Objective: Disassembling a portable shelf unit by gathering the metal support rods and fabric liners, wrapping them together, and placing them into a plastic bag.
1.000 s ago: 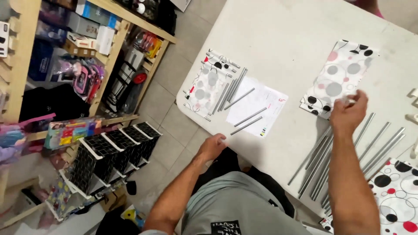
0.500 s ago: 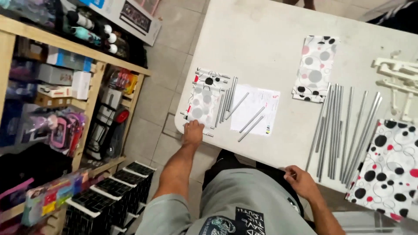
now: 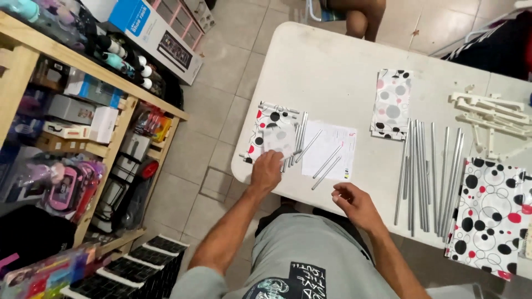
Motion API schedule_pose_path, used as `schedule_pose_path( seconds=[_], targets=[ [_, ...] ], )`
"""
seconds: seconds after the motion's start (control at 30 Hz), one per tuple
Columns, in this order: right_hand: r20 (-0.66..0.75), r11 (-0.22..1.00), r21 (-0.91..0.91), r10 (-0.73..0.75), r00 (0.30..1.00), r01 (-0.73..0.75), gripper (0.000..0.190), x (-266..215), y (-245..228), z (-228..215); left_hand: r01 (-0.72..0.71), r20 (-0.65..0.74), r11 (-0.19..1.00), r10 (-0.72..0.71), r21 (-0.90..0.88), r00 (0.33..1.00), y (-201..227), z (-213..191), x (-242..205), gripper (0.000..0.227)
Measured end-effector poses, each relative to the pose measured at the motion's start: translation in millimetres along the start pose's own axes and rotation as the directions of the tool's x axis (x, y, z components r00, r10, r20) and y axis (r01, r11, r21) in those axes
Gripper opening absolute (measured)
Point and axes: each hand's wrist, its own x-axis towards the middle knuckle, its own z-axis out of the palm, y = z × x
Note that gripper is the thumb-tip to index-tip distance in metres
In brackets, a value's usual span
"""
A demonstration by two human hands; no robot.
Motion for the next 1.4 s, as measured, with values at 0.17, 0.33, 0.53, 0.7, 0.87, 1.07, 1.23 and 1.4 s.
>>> schedule_pose_path(
  seconds=[0.17, 0.33, 0.53, 0.7, 0.87, 1.07, 1.23, 1.4],
  targets=[
    [-0.120, 0.971, 0.070, -0.220, 0.968, 0.230, 0.053, 9, -46, 5, -0.165, -0.137, 0.986, 0.159, -0.034, 0.978, 98, -60, 30, 0.016],
    [-0.244, 0.916, 0.054, -0.375, 0.895, 0.398, 0.018, 2, -55, -8, -0.320, -0.174, 0.947, 0.312, -0.019, 0.934, 132, -85, 39, 0.018],
    [-0.345, 0.913, 0.295, -0.176, 0.922, 0.284, 0.013, -14, -15, -41, -0.415, -0.014, 0.901, 0.417, -0.126, 0.909, 126, -78, 44, 0.015],
    [-0.454, 0.601, 0.751, 0.170, 0.875, 0.273, 0.010, 12, 120, -54, -0.397, 0.178, 0.916, 0.401, -0.056, 0.899, 112, -69, 52, 0.015],
    [-0.329, 0.623, 0.746, 0.036, 0.944, 0.237, 0.028, -16, 96, -34, -0.449, 0.281, 0.887, 0.460, -0.106, 0.842, 141, -71, 64, 0.015],
    [-0.281, 0.638, 0.743, 0.023, 0.960, 0.202, 0.008, 2, 102, -38, -0.436, 0.471, 0.892, 0.439, -0.122, 0.765, 167, -65, 76, 0.015],
    [-0.285, 0.505, 0.858, 0.326, 0.902, 0.089, 0.007, 50, 230, -40, -0.336, 0.615, 0.942, 0.271, -0.010, 0.741, 143, -59, 78, 0.020],
    [-0.305, 0.284, 0.947, 0.659, 0.688, 0.148, 0.009, 75, 297, -30, -0.115, 0.629, 0.993, 0.090, 0.000, 0.772, 154, -76, 90, 0.024]
  ],
)
